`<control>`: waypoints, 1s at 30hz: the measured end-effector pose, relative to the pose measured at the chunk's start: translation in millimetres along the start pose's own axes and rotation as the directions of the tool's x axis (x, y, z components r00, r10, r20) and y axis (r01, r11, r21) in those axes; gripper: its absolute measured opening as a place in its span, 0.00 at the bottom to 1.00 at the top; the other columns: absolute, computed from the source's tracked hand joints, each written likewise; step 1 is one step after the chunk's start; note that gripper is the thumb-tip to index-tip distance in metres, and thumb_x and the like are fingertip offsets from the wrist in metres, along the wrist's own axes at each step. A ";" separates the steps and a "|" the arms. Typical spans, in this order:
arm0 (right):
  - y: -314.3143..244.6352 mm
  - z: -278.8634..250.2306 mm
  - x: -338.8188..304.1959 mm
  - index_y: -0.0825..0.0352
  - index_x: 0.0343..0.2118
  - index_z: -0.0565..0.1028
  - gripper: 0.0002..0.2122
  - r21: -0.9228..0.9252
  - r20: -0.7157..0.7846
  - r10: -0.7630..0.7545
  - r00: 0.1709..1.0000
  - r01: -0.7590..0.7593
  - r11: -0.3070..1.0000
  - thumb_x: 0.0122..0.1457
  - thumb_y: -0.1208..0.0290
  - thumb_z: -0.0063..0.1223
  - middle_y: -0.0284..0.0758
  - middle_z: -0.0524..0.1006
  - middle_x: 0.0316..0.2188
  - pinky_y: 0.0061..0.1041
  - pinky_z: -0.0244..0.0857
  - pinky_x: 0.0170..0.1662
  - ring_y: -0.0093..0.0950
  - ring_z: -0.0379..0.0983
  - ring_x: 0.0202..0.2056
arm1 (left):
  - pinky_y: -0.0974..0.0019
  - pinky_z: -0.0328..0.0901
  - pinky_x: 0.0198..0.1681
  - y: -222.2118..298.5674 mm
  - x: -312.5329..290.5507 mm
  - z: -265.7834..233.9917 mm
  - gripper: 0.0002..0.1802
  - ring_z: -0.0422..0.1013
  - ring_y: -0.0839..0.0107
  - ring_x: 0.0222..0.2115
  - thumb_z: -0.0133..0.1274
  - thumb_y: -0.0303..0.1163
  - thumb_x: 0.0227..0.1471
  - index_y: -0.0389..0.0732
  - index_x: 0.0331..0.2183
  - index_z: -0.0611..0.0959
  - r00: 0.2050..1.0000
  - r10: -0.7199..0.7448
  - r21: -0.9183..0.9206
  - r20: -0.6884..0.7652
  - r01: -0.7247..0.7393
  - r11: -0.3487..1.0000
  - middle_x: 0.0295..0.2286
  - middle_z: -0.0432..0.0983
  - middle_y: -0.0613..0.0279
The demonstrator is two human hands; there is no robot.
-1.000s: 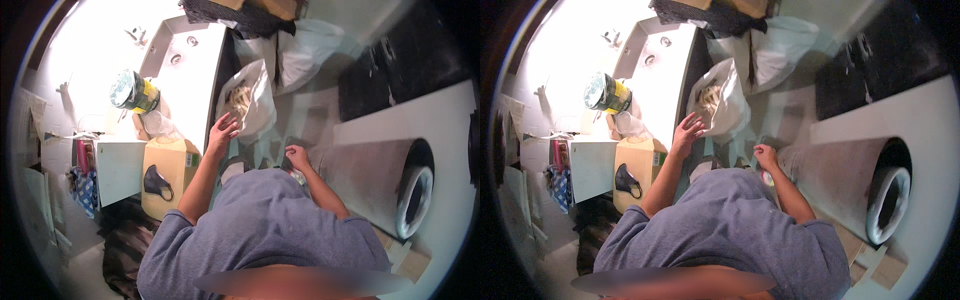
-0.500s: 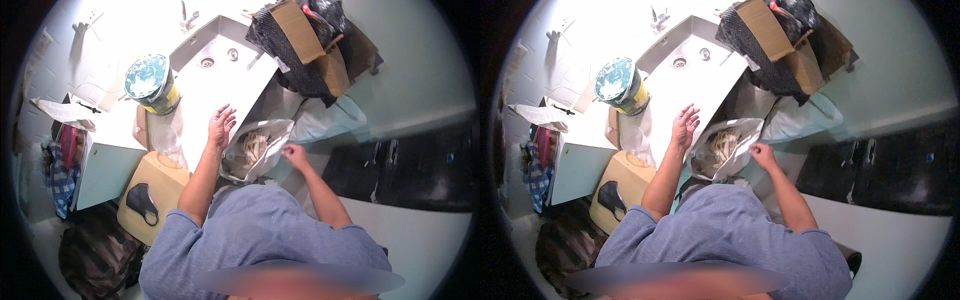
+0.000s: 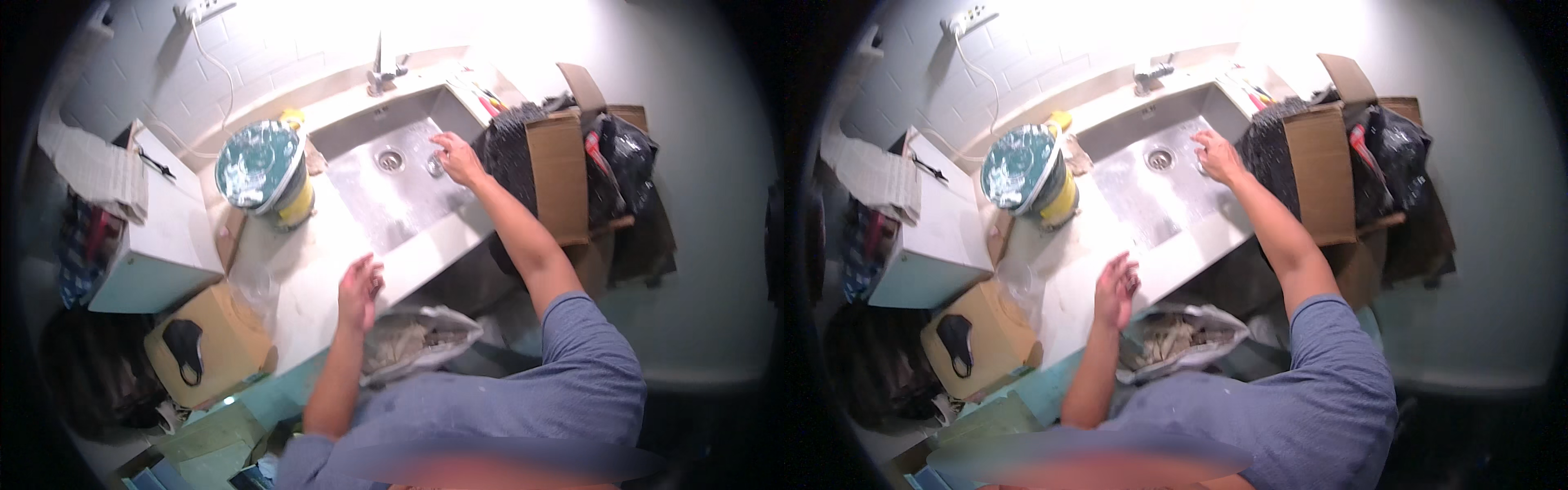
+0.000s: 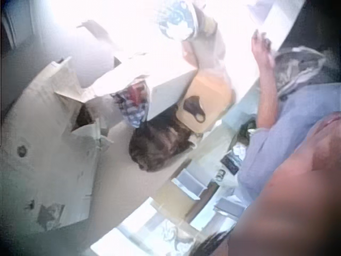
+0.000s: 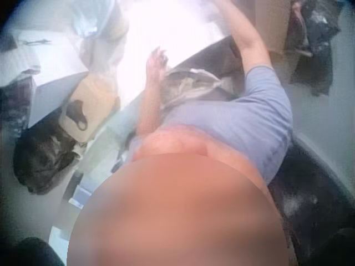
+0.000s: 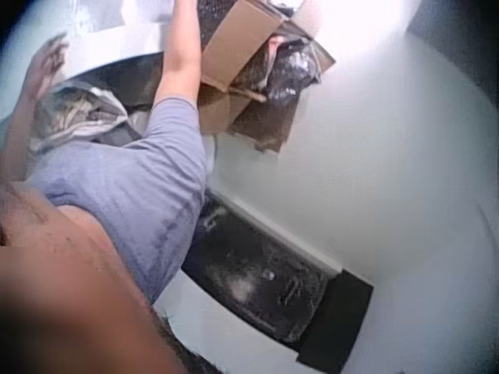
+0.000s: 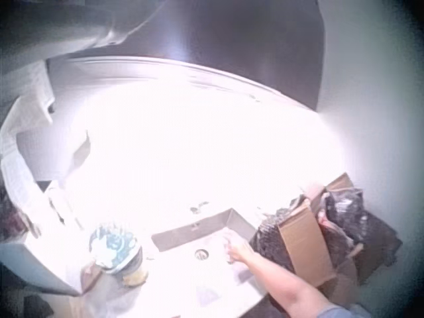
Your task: The person sits on the floor and cleans a white wall using a cloth and a scraper. They repeatedly wipe and scrape the wall surface to remove marks, then briefly walk to a sink to rinse their hands.
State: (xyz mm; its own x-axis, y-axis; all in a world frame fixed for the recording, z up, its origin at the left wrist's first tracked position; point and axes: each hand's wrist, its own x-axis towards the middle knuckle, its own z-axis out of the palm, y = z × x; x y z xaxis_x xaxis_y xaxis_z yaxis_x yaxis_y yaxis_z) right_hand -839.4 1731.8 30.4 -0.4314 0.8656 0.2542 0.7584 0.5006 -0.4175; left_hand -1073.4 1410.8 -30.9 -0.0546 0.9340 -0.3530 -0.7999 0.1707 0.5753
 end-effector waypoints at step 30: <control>-115.0 112.6 137.7 0.67 0.61 0.68 0.20 0.827 0.054 0.030 0.998 -0.028 -0.561 0.68 0.70 0.51 0.46 0.70 0.60 0.32 0.62 0.66 0.40 0.66 0.62 | 0.52 0.71 0.56 108.2 349.5 122.0 0.42 0.74 0.59 0.48 0.48 0.66 0.62 0.38 0.59 0.71 0.886 0.122 -0.237 0.448 -0.014 0.971 0.51 0.74 0.48</control>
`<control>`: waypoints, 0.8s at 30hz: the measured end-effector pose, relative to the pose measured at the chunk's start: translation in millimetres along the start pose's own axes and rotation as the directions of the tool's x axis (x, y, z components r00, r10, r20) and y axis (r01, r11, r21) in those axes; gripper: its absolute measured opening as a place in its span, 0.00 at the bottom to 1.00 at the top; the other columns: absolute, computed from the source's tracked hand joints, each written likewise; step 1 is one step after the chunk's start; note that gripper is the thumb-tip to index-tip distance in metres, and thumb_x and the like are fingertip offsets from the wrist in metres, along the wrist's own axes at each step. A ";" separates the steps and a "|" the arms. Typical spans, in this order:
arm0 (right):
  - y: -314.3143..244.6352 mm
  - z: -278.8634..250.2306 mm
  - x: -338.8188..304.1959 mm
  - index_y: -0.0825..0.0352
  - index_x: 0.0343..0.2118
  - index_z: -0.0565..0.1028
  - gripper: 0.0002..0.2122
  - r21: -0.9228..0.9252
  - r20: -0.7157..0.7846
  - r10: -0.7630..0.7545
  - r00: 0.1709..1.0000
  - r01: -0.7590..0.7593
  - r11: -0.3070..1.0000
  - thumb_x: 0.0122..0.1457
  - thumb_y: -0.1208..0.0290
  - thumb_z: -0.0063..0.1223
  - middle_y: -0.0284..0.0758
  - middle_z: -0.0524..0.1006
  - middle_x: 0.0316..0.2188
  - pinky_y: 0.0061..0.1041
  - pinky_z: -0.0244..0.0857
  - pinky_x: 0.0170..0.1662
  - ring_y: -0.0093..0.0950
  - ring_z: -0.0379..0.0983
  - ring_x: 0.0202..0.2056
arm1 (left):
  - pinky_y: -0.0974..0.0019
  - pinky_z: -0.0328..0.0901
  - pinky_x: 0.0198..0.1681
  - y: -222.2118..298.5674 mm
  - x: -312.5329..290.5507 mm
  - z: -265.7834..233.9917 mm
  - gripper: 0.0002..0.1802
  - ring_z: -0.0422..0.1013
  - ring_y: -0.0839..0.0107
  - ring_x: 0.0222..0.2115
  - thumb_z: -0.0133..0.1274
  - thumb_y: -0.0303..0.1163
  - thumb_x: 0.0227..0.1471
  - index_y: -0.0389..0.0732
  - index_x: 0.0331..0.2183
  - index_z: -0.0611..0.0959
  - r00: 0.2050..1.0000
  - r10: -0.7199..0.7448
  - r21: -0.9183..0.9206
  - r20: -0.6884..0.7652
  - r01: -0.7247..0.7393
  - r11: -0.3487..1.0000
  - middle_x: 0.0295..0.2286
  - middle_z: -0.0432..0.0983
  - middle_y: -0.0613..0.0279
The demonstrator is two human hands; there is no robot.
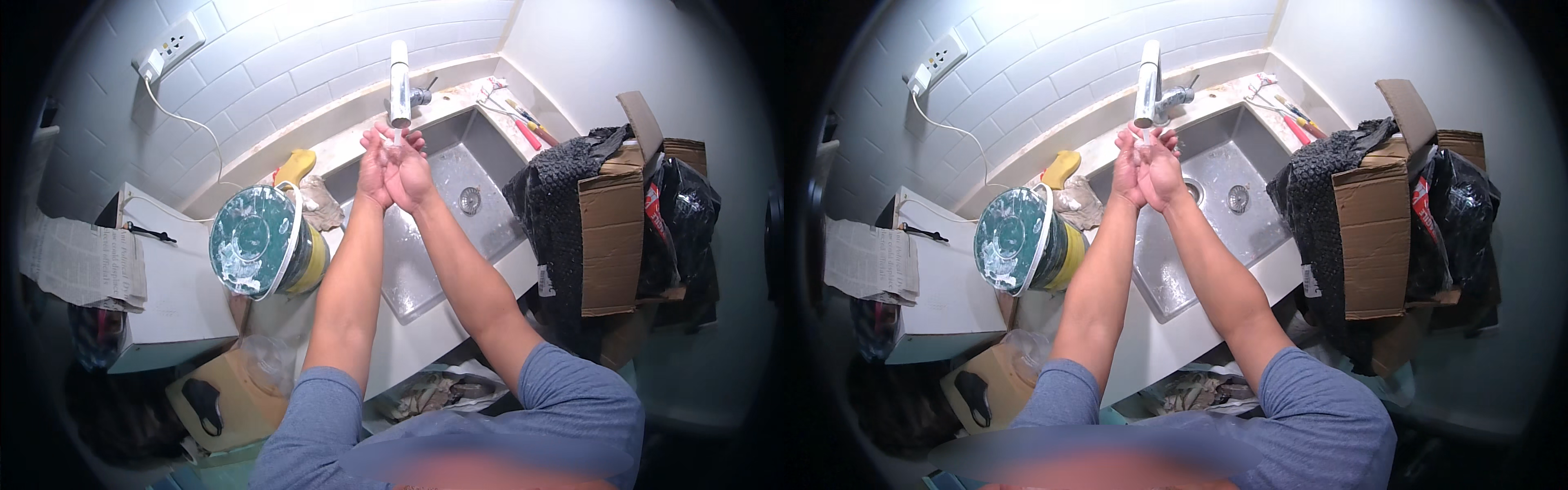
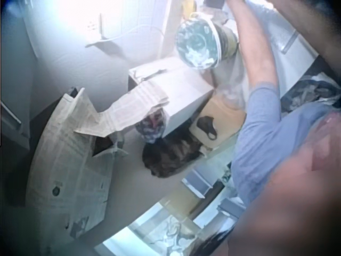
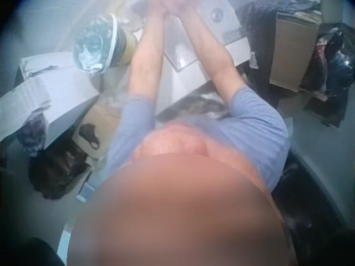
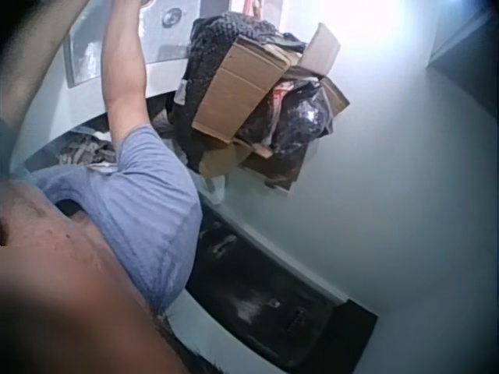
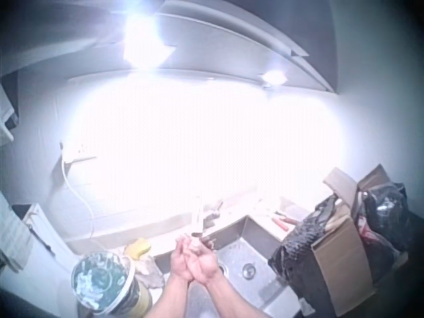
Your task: The person sits on the floor and cleans a white wall using a cloth and a scraper. They repeatedly wipe and scrape the wall surface to remove marks, then briefly walk to a sink to rinse their hands.
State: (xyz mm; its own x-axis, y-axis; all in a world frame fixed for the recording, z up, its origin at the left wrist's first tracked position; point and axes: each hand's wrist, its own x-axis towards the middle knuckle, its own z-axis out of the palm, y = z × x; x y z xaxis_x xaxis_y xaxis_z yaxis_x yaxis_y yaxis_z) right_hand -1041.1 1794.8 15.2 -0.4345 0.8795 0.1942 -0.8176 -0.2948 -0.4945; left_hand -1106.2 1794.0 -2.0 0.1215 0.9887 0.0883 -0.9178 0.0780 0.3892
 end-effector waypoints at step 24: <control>-23.9 -58.1 -12.1 0.62 0.71 0.59 0.31 -0.549 0.167 0.158 0.973 0.225 -0.805 0.67 0.56 0.45 0.45 0.52 0.73 0.65 0.40 0.70 0.47 0.46 0.73 | 0.46 0.52 0.68 -21.0 -22.0 21.1 0.28 0.63 0.49 0.63 0.43 0.38 0.67 0.38 0.65 0.69 0.944 0.272 0.816 -0.186 -0.005 0.578 0.57 0.71 0.41</control>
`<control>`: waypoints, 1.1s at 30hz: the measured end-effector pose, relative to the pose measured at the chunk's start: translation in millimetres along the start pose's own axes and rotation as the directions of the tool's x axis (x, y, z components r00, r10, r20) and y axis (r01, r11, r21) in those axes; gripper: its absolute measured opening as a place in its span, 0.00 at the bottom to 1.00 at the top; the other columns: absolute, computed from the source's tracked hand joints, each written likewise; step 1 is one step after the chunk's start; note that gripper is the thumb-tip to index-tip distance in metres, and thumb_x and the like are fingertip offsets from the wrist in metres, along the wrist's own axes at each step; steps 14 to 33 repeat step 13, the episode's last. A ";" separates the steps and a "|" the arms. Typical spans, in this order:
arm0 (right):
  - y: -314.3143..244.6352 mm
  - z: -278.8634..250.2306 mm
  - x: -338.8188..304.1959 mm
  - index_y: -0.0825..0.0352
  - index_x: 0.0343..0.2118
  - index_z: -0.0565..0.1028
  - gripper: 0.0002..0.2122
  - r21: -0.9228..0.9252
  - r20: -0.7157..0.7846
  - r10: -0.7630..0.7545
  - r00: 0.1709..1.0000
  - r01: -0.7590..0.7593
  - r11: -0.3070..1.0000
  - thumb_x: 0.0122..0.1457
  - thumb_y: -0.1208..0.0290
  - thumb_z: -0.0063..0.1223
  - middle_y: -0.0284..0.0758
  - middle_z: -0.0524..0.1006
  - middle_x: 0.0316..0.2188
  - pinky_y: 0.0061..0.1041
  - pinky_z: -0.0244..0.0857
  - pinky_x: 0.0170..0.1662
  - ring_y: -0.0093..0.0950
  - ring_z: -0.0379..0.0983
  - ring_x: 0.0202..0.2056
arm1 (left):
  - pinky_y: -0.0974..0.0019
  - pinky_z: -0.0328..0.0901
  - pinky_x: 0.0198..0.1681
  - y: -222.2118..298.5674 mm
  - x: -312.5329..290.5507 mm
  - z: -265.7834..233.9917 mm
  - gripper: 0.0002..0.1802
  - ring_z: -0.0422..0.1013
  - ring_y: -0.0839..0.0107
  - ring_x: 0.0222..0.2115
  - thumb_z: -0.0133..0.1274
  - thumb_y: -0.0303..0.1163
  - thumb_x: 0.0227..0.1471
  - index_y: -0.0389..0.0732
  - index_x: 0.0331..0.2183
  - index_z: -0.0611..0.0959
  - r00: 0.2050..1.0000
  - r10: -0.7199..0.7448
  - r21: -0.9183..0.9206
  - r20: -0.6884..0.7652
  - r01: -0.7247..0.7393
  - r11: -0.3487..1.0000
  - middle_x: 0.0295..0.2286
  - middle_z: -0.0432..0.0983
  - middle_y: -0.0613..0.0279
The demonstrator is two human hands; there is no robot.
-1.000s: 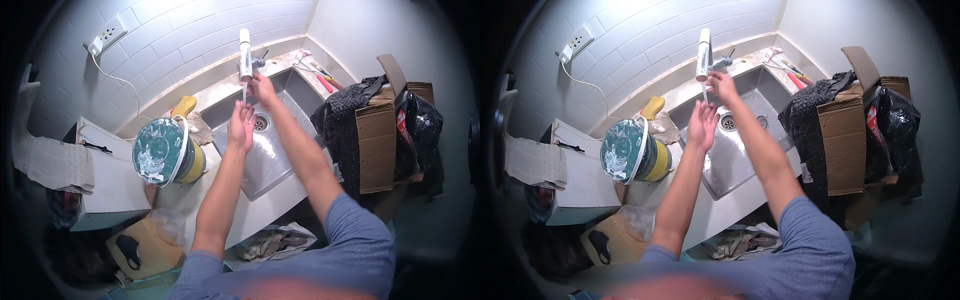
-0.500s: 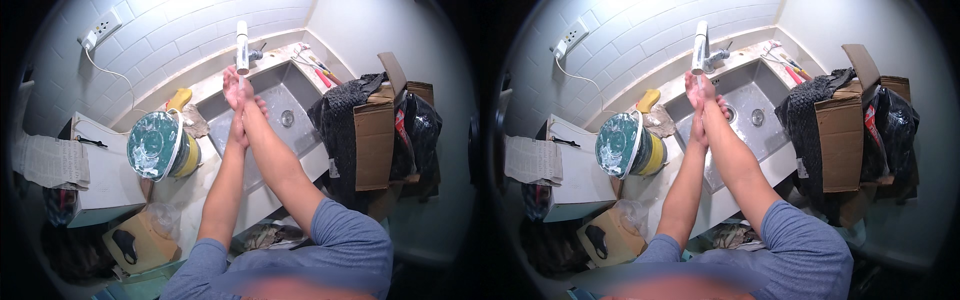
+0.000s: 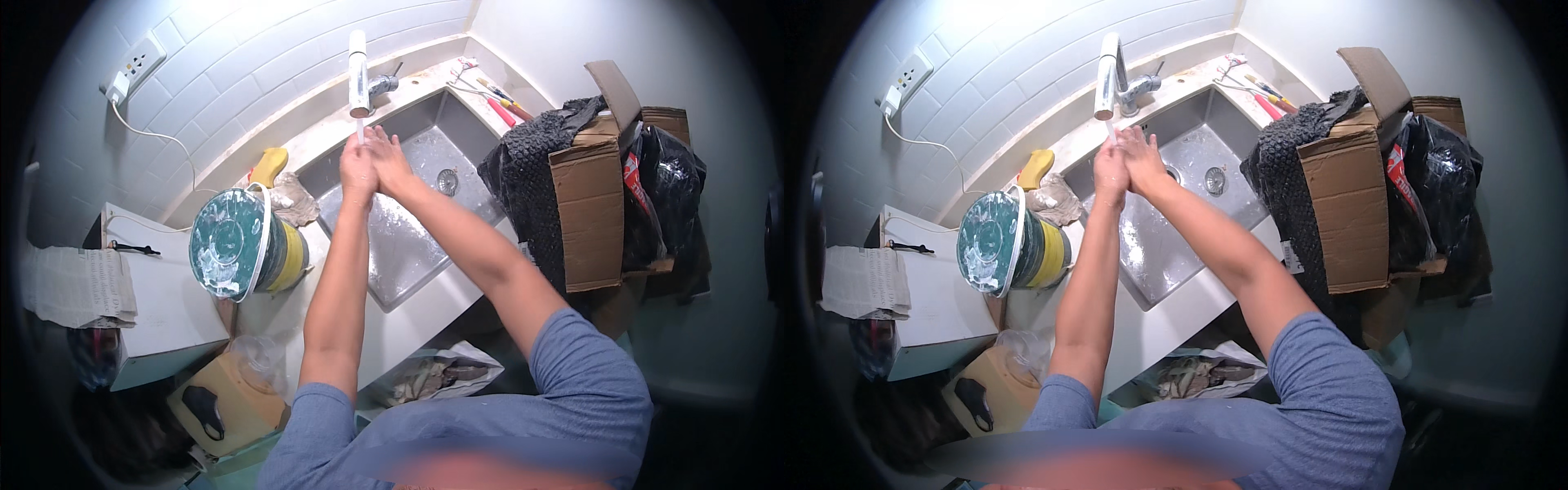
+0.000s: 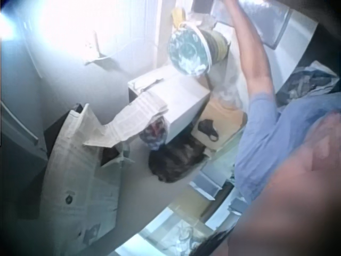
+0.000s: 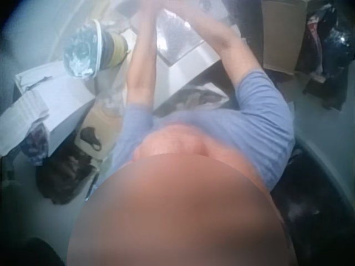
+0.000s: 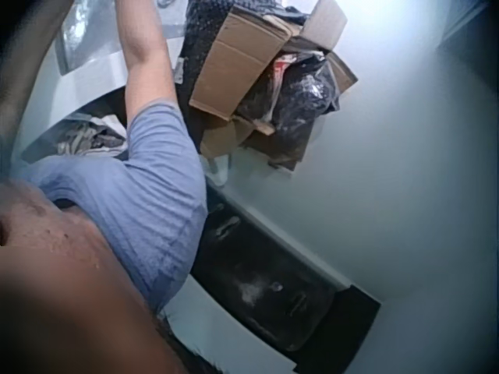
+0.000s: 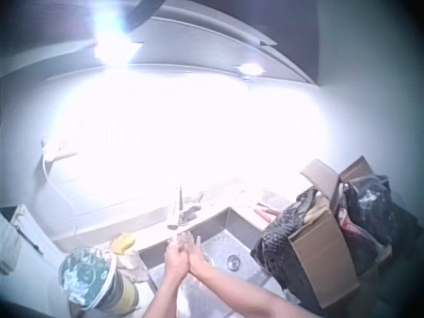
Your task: The person sits on the floor and cleans a white wall using a cloth and a scraper. They repeatedly wipe and scrape the wall surface to remove marks, then briefly walk to a sink to rinse their hands.
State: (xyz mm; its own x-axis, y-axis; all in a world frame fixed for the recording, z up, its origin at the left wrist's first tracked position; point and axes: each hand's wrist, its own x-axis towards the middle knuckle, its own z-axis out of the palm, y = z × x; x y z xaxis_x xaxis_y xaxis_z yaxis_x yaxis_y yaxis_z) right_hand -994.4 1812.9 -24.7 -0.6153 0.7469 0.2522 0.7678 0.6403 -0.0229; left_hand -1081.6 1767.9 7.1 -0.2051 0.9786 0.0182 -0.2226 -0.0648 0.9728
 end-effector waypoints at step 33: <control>-8.8 -11.9 22.1 0.55 0.60 0.73 0.20 -0.094 0.293 -0.249 0.923 0.287 0.953 0.65 0.65 0.46 0.45 0.54 0.73 0.65 0.40 0.70 0.42 0.48 0.74 | 0.38 0.34 0.72 5.0 -41.8 -0.3 0.20 0.62 0.49 0.63 0.46 0.44 0.63 0.44 0.44 0.87 0.853 0.361 0.543 0.377 -0.520 0.659 0.50 0.78 0.50</control>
